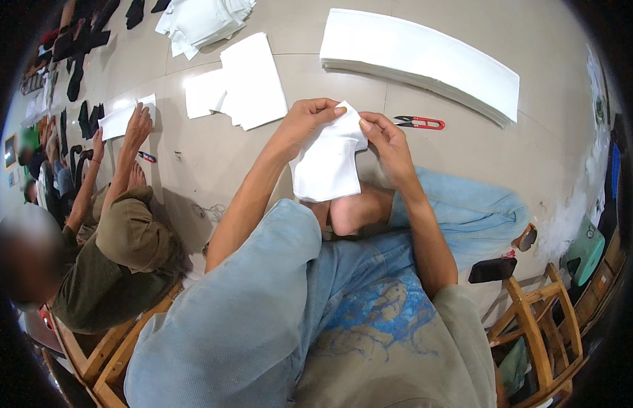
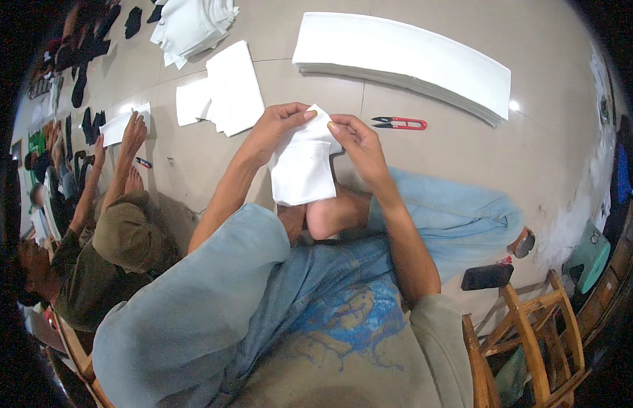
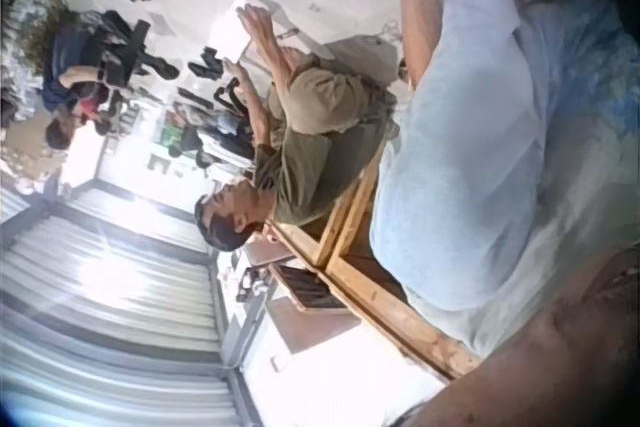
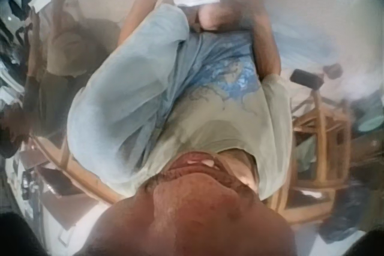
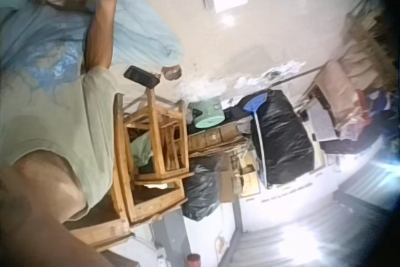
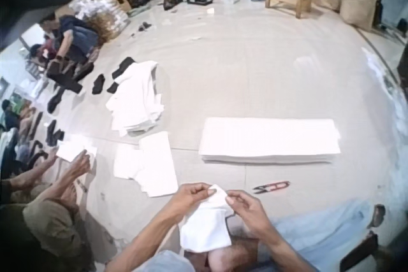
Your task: The person sits on the floor and repeatedly picks up rectangular white fabric pieces from a stack. They fold each piece and use a red utility knife to cut a small corner off the folded edge before placing the trimmed piece aside. The process is repeated for multiple fabric pieces.
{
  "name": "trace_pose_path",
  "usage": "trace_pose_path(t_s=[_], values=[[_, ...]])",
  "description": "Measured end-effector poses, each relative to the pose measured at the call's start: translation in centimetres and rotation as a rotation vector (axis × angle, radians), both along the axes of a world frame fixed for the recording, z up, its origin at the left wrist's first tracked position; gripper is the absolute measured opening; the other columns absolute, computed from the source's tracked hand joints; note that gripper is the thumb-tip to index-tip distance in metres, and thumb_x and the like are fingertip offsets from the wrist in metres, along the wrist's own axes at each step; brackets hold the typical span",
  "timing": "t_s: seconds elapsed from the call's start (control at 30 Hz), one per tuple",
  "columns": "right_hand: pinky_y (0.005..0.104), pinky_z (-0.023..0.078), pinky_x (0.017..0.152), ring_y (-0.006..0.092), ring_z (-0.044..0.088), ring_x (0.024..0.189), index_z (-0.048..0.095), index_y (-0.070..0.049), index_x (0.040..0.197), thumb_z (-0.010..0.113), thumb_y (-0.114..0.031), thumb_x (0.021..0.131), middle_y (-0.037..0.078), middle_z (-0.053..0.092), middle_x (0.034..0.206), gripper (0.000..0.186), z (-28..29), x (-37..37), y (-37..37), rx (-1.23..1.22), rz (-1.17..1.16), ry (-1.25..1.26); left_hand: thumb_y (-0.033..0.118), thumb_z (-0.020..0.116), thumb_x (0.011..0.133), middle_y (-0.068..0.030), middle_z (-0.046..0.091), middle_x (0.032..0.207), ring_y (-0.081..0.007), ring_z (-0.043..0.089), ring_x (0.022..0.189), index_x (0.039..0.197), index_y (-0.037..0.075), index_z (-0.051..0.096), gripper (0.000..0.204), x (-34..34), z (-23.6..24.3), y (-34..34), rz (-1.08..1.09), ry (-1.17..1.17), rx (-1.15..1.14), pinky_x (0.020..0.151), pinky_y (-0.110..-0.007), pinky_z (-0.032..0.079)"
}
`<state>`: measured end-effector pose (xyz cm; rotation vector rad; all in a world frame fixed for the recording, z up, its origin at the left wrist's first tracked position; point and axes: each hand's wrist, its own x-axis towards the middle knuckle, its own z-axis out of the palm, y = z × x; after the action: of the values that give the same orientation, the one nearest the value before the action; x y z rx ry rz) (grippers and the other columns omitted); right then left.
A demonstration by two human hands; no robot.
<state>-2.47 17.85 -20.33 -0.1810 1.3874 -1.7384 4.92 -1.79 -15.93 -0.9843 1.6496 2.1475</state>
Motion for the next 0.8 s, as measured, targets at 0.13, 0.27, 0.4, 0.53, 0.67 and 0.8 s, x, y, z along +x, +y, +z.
trace_pose_path(t_s=[0.13, 0.27, 0.4, 0.53, 0.67, 0.8], values=[[0.0242, 0.050, 0.085, 0.0096, 0.063, 0.095, 0.066, 0.000, 0.120, 0.063, -0.021, 0.102, 0.005, 0.071, 0.104, 0.028, -0.5, -0.7, -1.1, 0.076, -0.031, 0.076, 0.025, 0.072, 0.095, 0.0001, 0.071, 0.086, -0.0072, 0.065, 0.073, 0.103, 0.006, 0.073, 0.021, -0.2, -0.5, 0.4, 0.057, 0.043, 0.013, 0.065, -0.022, 0.051], [0.0242, 0.051, 0.081, 0.0098, 0.065, 0.090, 0.068, -0.001, 0.114, 0.063, -0.019, 0.101, 0.005, 0.072, 0.099, 0.023, 0.5, -2.0, -1.9, 0.115, -0.078, 0.251, 0.025, 0.071, 0.095, 0.0000, 0.071, 0.087, -0.0070, 0.064, 0.073, 0.103, 0.006, 0.074, 0.020, -0.1, -0.7, 0.4, 0.036, 0.026, 0.026, 0.065, -0.022, 0.051], [0.0324, 0.053, 0.086, 0.0181, 0.068, 0.095, 0.069, -0.001, 0.113, 0.063, -0.014, 0.098, 0.010, 0.072, 0.103, 0.020, 1.5, -3.3, -1.5, 0.100, 0.040, 0.223, 0.025, 0.071, 0.095, -0.0015, 0.072, 0.090, -0.0074, 0.065, 0.075, 0.106, 0.006, 0.074, 0.022, 0.1, -0.8, 0.5, -0.025, 0.015, -0.003, 0.067, -0.021, 0.052], [0.0436, 0.050, 0.093, 0.0321, 0.064, 0.107, 0.067, -0.003, 0.116, 0.065, -0.009, 0.091, 0.015, 0.068, 0.114, 0.026, 1.9, -4.1, 2.1, 0.476, 0.093, 1.180, 0.025, 0.069, 0.097, -0.0027, 0.073, 0.092, -0.0089, 0.066, 0.078, 0.109, 0.006, 0.075, 0.024, 0.3, -0.8, 0.4, -0.113, 0.028, -0.061, 0.070, -0.023, 0.054], [0.0466, 0.049, 0.090, 0.0349, 0.060, 0.107, 0.064, -0.002, 0.113, 0.067, -0.007, 0.087, 0.016, 0.065, 0.118, 0.027, 2.1, -4.4, 5.9, 0.833, 0.173, 1.285, 0.023, 0.065, 0.098, -0.0051, 0.074, 0.096, -0.0121, 0.068, 0.087, 0.110, 0.003, 0.074, 0.025, 0.4, -0.7, 0.4, -0.174, 0.104, -0.054, 0.078, -0.026, 0.054], [0.0391, 0.050, 0.076, 0.0251, 0.062, 0.088, 0.060, -0.002, 0.107, 0.066, -0.009, 0.092, 0.014, 0.066, 0.101, 0.018, 0.2, -4.5, 6.1, 0.665, 0.137, 1.155, 0.024, 0.064, 0.099, -0.0038, 0.073, 0.098, -0.0123, 0.066, 0.090, 0.109, 0.005, 0.075, 0.024, 0.8, -0.5, 0.0, -0.196, 0.149, -0.032, 0.082, -0.027, 0.053]])
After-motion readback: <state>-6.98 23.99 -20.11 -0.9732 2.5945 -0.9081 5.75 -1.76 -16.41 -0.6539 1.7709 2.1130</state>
